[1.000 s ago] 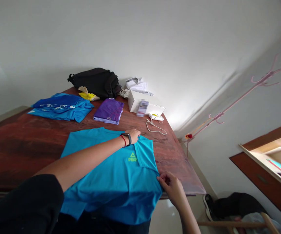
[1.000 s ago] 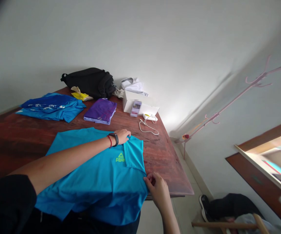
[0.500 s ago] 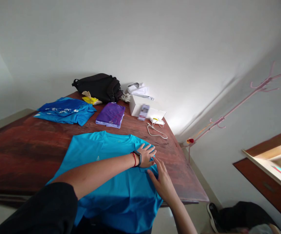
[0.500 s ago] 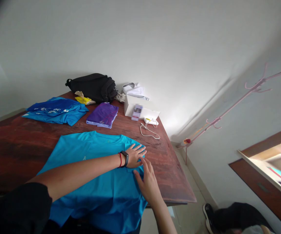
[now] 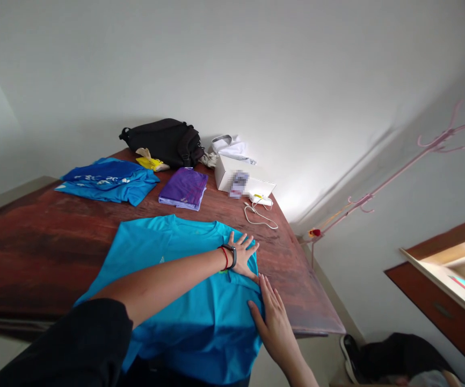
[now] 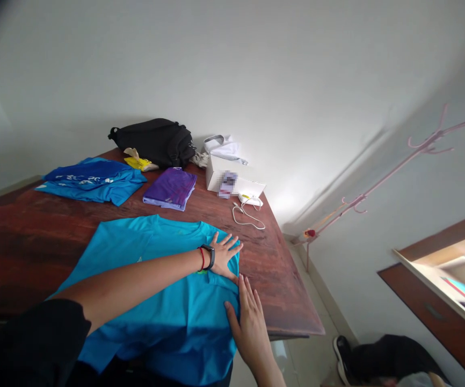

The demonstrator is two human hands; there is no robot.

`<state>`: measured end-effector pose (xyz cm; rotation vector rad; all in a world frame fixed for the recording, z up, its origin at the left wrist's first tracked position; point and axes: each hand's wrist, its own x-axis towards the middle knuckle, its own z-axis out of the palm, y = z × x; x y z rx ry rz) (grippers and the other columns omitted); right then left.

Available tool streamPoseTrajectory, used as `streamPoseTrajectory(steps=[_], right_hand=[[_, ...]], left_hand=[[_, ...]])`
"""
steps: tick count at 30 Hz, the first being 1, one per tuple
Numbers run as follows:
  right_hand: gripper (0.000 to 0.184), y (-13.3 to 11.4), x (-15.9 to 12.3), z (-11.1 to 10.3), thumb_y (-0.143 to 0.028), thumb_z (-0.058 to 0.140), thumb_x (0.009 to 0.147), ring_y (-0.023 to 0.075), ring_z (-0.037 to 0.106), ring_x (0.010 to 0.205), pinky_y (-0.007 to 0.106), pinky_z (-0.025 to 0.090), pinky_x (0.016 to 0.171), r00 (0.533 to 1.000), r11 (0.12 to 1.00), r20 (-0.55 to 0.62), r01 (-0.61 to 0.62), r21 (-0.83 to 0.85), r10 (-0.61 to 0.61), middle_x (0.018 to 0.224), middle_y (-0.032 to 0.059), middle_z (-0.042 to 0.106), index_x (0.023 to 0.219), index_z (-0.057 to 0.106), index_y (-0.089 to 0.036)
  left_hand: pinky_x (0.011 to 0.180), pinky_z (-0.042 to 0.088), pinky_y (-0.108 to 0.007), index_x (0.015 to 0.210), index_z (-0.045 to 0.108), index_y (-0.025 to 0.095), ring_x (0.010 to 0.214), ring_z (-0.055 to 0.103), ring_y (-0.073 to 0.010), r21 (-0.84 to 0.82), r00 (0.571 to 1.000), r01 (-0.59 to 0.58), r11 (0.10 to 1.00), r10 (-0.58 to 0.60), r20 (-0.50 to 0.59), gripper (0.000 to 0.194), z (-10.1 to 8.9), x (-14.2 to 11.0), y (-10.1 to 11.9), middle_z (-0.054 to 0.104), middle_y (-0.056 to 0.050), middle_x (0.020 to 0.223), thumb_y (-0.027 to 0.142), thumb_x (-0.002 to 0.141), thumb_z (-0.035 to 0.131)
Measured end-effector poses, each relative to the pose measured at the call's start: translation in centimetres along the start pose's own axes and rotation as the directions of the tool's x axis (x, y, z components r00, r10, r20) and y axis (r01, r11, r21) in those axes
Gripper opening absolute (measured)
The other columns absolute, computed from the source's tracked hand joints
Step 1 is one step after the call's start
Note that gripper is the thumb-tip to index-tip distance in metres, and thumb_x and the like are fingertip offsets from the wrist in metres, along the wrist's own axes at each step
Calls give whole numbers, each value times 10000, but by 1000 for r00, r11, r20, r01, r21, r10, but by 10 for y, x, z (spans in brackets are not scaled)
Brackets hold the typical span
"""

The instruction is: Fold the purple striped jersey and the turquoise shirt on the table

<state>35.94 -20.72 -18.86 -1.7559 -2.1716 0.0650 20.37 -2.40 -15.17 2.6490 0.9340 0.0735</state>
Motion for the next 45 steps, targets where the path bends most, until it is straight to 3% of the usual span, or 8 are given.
streamPoseTrajectory(steps=[4,8,15,20,26,31,37,45], right_hand=[[626,-4,0,-3,-403,450,1027,317,316,1491,590,355,1175,999,1000,-33,-2,6,3,1590,127,389,1596,282,-204],[533,-4,1,-2,-407,472,1018,330,342,1478,598,372,1163,998,1000,-70,0,26,2,1574,104,421,1517,456,-223],[448,4,-2,8,-363,502,1004,328,466,1409,577,426,1140,976,993,-217,-5,118,30,1496,103,529,1415,587,-207],[382,8,-2,0,-347,547,981,327,522,1363,536,495,1096,969,989,-237,-32,145,66,1441,103,585,1315,675,-214],[346,4,11,-19,-296,559,974,299,530,1361,489,507,1101,978,983,-192,114,145,-85,1440,87,588,1289,692,-243],[375,0,15,-11,-276,561,968,288,567,1319,455,525,1079,971,973,-194,170,155,-138,1390,71,627,1326,672,-253],[355,5,9,-3,-260,542,973,306,543,1334,509,494,1096,969,979,-229,129,157,-90,1371,75,636,1294,694,-256],[416,9,7,-17,-323,536,986,324,463,1394,538,485,1094,987,987,-40,156,32,-155,1460,45,551,1393,613,-285]], left_hand=[[1173,3,-717,1609,222,217,1540,-3,-407,-89,1000,8,996,-9,-9,985,-5,0,-2,69,-122,1683,782,838,465],[1198,118,-660,1579,308,193,1539,105,-385,-110,985,-56,992,37,-167,689,-9,-1,-2,191,-104,1671,585,1013,302],[1216,261,-442,1395,581,199,1495,316,-265,1,900,-373,928,362,-244,418,0,-4,0,504,-46,1527,321,1010,474],[1195,195,-617,1471,517,256,1491,286,-394,-30,963,-191,981,181,-200,663,8,-3,-10,350,-107,1614,642,933,519],[1216,91,-617,1558,379,229,1532,161,-378,-44,977,-30,999,20,-211,1019,9,-1,-11,242,-127,1654,875,777,478],[1203,117,-631,1538,413,243,1529,170,-382,-75,959,124,989,-139,-246,1000,9,0,-9,268,-134,1647,888,775,448],[1201,124,-634,1529,431,253,1521,190,-390,-78,947,135,988,-152,-282,1034,10,-1,-10,283,-138,1642,926,744,426],[1199,147,-626,1517,451,275,1521,206,-369,-66,935,142,988,-156,-318,801,17,2,-11,321,-105,1633,776,897,378]])
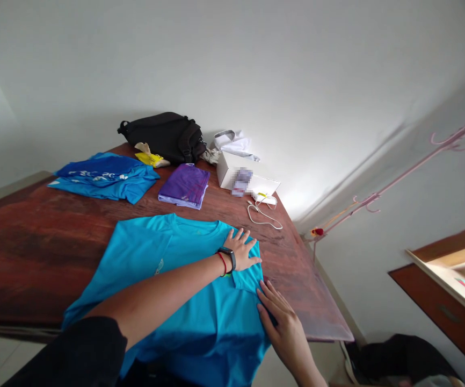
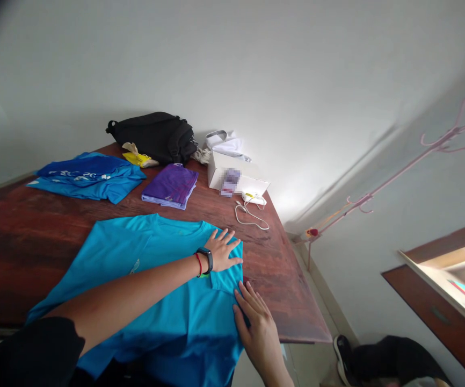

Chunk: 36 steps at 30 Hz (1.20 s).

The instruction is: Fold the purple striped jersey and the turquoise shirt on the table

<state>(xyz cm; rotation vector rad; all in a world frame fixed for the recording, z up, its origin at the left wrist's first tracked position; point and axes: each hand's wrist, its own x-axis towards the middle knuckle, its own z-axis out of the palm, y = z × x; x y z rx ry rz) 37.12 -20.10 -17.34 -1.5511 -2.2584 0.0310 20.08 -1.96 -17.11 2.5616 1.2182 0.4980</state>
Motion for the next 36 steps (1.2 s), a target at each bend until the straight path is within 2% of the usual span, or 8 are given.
streamPoseTrajectory(steps=[7,11,14,18,23,26,29,36], right_hand=[[484,-9,5,-21,-437,530,981,353,406,1424,539,482,1096,971,993,211,-98,-62,109,1526,40,466,1446,554,-302],[361,-7,27,-43,-465,569,957,341,486,1387,528,487,1086,960,997,269,-79,15,72,1412,34,610,1266,711,-343],[340,-1,51,-48,-486,533,971,302,673,1166,420,556,959,974,989,211,-107,107,82,1171,73,755,1078,790,-291],[406,12,89,-35,-445,463,989,221,693,687,278,483,607,970,967,175,-198,160,169,762,58,752,844,755,-204],[191,34,144,-14,-260,577,839,167,591,571,241,321,537,968,968,144,-223,114,206,613,17,670,711,706,-204],[144,46,171,-3,-245,625,761,171,569,566,242,303,534,970,962,74,-240,129,232,572,22,638,631,665,-197],[271,52,187,13,-336,547,844,187,572,593,253,343,551,970,953,-20,-235,193,243,600,45,649,641,641,-183],[380,56,184,34,-464,501,894,193,602,637,265,443,596,963,911,-112,-191,364,246,689,50,698,729,670,-165]], left_hand=[[1198,113,-647,1527,433,259,1527,175,-381,-6,999,-7,1000,8,35,940,-4,-1,0,287,-132,1642,852,798,457],[1198,105,-651,1528,429,258,1524,176,-392,-17,999,-7,1000,8,43,1023,-7,-2,1,276,-139,1645,907,737,467],[1196,130,-648,1504,460,245,1519,203,-384,-37,999,-4,999,5,32,918,-10,-2,1,301,-146,1634,836,801,488],[1182,218,-626,1451,501,193,1480,312,-352,-81,999,-28,996,25,-35,589,-12,-1,0,419,-155,1570,506,952,494],[1172,321,-486,1413,493,206,1389,455,-241,-99,995,-64,993,56,-85,484,-12,0,-3,558,-86,1460,183,932,446],[1158,341,-463,1384,505,201,1355,483,-250,-95,992,-62,994,50,-117,463,-13,0,-2,592,-90,1407,168,926,449],[1113,390,-430,1428,445,162,1300,520,-263,-84,987,-38,996,24,-158,509,-13,-1,0,600,-127,1361,167,919,467],[991,469,-478,1453,413,171,1224,530,-339,-52,980,9,999,-19,-199,577,-23,-1,6,532,-172,1347,185,886,520]])
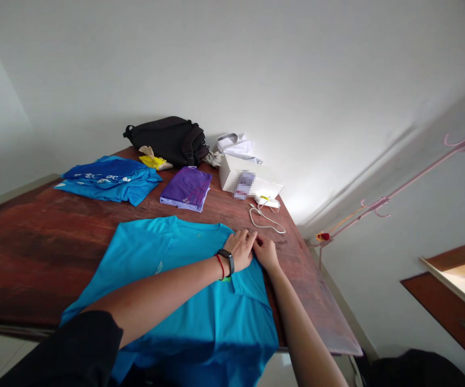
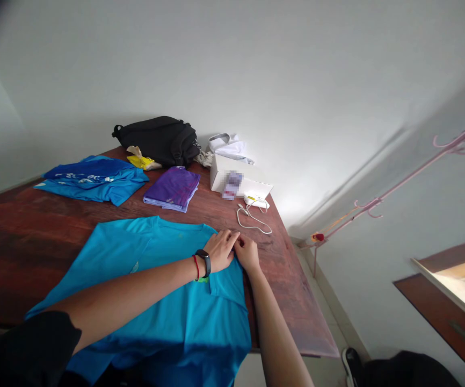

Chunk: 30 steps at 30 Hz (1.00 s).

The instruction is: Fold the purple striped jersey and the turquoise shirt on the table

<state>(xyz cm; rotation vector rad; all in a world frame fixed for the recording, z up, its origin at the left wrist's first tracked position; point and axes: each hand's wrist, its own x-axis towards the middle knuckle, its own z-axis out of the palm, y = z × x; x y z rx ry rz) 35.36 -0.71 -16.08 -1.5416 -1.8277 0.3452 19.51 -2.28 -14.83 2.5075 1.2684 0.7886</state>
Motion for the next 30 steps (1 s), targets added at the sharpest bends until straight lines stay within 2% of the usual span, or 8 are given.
streamPoseTrajectory(steps=[4,9,11,14,19,23,27,30], right_hand=[[430,0,-3,-6,-556,541,887,182,592,577,267,456,553,999,998,-42,-16,65,19,655,52,689,799,698,-165],[502,-1,-1,-9,-649,553,875,177,589,488,275,463,500,998,986,-22,-57,158,61,583,42,662,804,691,-172],[505,0,-1,-9,-664,570,861,173,592,466,273,465,484,997,978,12,-76,196,75,582,37,666,793,683,-177],[494,2,0,-8,-664,599,843,172,602,455,270,466,468,994,963,62,-107,246,95,592,36,678,788,680,-179],[437,5,2,-12,-604,600,863,174,616,454,264,471,460,990,942,76,-136,307,118,597,36,685,788,677,-180],[378,3,2,-13,-545,631,856,175,627,457,256,464,455,991,930,62,-134,342,120,595,34,683,779,683,-178],[349,-2,1,-16,-513,631,861,177,631,470,259,463,471,994,934,46,-110,341,100,592,30,687,755,681,-185],[378,-7,0,-21,-519,612,879,171,620,466,264,461,492,996,949,38,-84,304,75,572,29,681,705,666,-188]], left_hand=[[1057,445,-459,1421,446,216,1352,436,-330,29,995,81,996,-80,-53,527,-26,14,-4,376,-154,1511,161,901,510],[958,516,-416,1255,570,185,1124,644,-306,70,973,159,985,-169,159,361,-58,29,-22,665,-140,1175,329,924,581],[906,535,-426,1194,606,178,1070,677,-328,102,955,171,980,-190,228,393,-61,31,-29,702,-146,1114,405,877,652],[910,535,-408,1170,633,185,1095,679,-333,119,924,153,981,-185,334,478,-57,32,-34,711,-145,1161,467,799,739],[970,501,-343,1261,609,191,1187,645,-290,109,892,115,987,-151,426,494,-56,34,-33,687,-121,1271,334,811,752],[924,512,-320,1237,639,186,1128,668,-293,98,857,108,989,-143,496,581,-63,37,-34,719,-102,1197,379,724,832],[838,513,-300,1000,725,188,986,697,-275,71,831,127,989,-145,537,348,-67,40,-36,750,-76,1024,387,729,812],[799,503,-292,752,697,189,882,688,-245,17,817,149,989,-133,562,191,-68,41,-37,728,-40,834,367,763,766]])
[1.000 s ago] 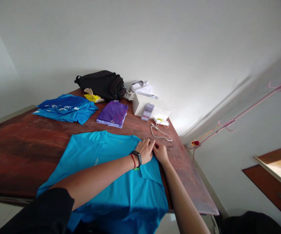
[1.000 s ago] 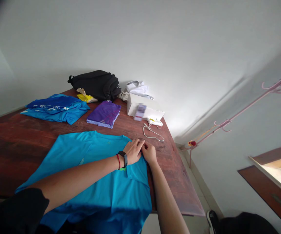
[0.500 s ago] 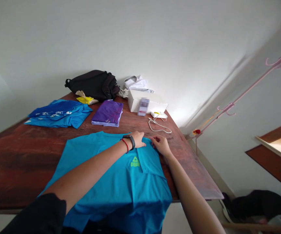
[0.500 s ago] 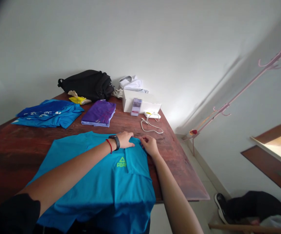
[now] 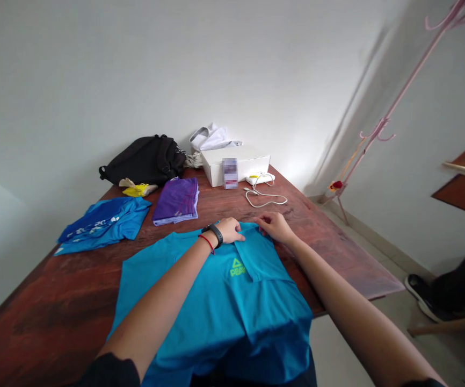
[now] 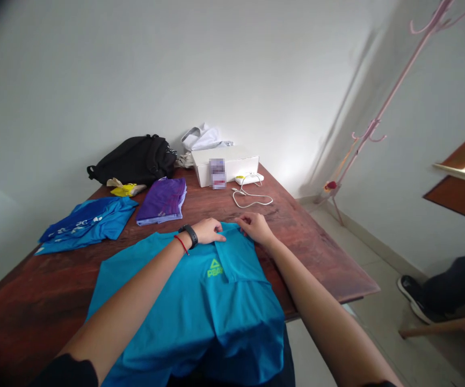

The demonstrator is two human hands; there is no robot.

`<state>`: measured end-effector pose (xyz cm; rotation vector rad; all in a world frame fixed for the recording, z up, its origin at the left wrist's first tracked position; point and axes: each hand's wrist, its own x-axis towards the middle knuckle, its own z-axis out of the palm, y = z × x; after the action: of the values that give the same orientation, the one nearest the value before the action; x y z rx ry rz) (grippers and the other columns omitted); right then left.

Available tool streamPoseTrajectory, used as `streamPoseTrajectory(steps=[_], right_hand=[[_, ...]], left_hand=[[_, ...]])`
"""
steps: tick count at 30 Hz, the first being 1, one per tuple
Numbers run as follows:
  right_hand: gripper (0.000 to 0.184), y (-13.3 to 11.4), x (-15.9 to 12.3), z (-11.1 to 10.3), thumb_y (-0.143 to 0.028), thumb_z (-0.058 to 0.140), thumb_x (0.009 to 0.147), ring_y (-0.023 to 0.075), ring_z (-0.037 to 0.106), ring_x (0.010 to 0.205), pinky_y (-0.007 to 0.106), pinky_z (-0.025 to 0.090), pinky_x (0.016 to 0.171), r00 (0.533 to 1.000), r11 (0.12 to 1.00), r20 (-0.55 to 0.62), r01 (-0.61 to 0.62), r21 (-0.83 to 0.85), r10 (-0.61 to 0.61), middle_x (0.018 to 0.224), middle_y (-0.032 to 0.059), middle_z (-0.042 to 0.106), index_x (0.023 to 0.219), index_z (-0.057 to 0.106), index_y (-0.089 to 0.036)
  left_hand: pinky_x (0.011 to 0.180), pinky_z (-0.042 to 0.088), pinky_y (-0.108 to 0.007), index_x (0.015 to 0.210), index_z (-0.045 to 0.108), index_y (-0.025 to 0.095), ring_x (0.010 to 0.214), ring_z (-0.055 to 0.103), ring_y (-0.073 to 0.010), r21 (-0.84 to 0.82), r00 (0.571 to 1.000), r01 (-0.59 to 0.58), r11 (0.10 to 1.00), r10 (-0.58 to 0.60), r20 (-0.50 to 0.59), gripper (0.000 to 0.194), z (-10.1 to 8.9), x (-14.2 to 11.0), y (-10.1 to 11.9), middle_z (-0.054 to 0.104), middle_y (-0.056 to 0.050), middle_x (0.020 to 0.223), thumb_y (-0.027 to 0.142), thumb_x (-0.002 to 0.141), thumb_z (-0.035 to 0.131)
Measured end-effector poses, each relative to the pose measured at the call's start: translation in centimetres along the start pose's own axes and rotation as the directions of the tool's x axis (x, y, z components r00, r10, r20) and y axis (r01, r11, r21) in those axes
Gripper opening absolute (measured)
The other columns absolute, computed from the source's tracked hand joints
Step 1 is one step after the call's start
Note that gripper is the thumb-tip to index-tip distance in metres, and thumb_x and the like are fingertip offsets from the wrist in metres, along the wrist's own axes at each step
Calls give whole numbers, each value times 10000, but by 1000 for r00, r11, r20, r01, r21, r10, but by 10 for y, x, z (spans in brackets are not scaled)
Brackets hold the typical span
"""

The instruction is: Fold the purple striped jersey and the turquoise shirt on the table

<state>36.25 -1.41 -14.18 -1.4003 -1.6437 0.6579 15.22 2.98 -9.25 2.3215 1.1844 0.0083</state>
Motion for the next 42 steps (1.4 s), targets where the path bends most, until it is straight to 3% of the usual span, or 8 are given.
streamPoseTrajectory(steps=[5,8,13,20,30,34,37,42], right_hand=[[471,-10,-3,-7,-587,617,871,136,553,413,240,408,453,998,990,54,-24,142,16,494,10,617,611,591,-194],[540,-15,-6,-9,-628,588,882,110,477,357,223,352,407,967,958,251,-108,266,40,411,-19,539,554,530,-203],[578,-24,-12,-11,-643,597,876,101,467,334,211,335,369,870,938,493,-181,296,13,406,-1,561,530,564,-181],[603,-21,-11,-12,-663,645,846,108,526,340,198,387,338,845,940,533,-224,256,56,451,29,615,544,612,-142],[582,-18,-10,-14,-667,619,857,128,560,394,215,405,391,832,958,554,-165,234,8,464,11,605,594,603,-148],[541,-15,-7,-15,-622,649,856,82,465,449,200,340,422,833,974,547,-56,220,-76,507,-28,547,595,561,-156],[522,-14,-6,-16,-580,661,867,68,422,472,195,321,433,812,982,575,-9,188,-103,529,-42,508,587,535,-158],[424,-16,-9,-17,-565,701,843,121,585,510,218,469,458,770,965,638,-147,216,-25,626,-29,588,831,651,-144]], left_hand=[[686,546,-278,812,646,169,754,667,-190,-208,998,33,978,-20,64,275,-4,-2,4,678,-16,763,429,897,609],[664,584,-274,964,614,172,758,684,-165,-376,988,83,923,-28,149,300,-4,-5,9,690,-17,829,438,988,478],[678,601,-322,1024,574,153,712,681,-166,-836,952,243,492,44,302,230,-1,-7,15,690,-42,799,378,995,539],[690,605,-312,1111,582,161,677,702,-159,-901,944,266,344,95,315,254,0,-6,22,665,-64,953,359,1019,453],[864,575,-440,1360,501,167,938,737,-277,-917,902,256,304,265,340,464,-9,-19,34,648,-152,1222,462,1003,505],[993,512,-492,1421,466,179,1050,707,-287,-922,876,239,305,343,340,525,-12,-23,38,615,-149,1282,464,986,543],[1007,500,-517,1503,382,224,1020,707,-255,-933,894,187,307,340,291,611,-12,-26,39,562,-149,1359,462,975,578],[845,577,-411,1562,294,205,827,694,-175,-928,949,68,367,263,174,721,-8,-25,38,512,-203,1423,418,959,626]])
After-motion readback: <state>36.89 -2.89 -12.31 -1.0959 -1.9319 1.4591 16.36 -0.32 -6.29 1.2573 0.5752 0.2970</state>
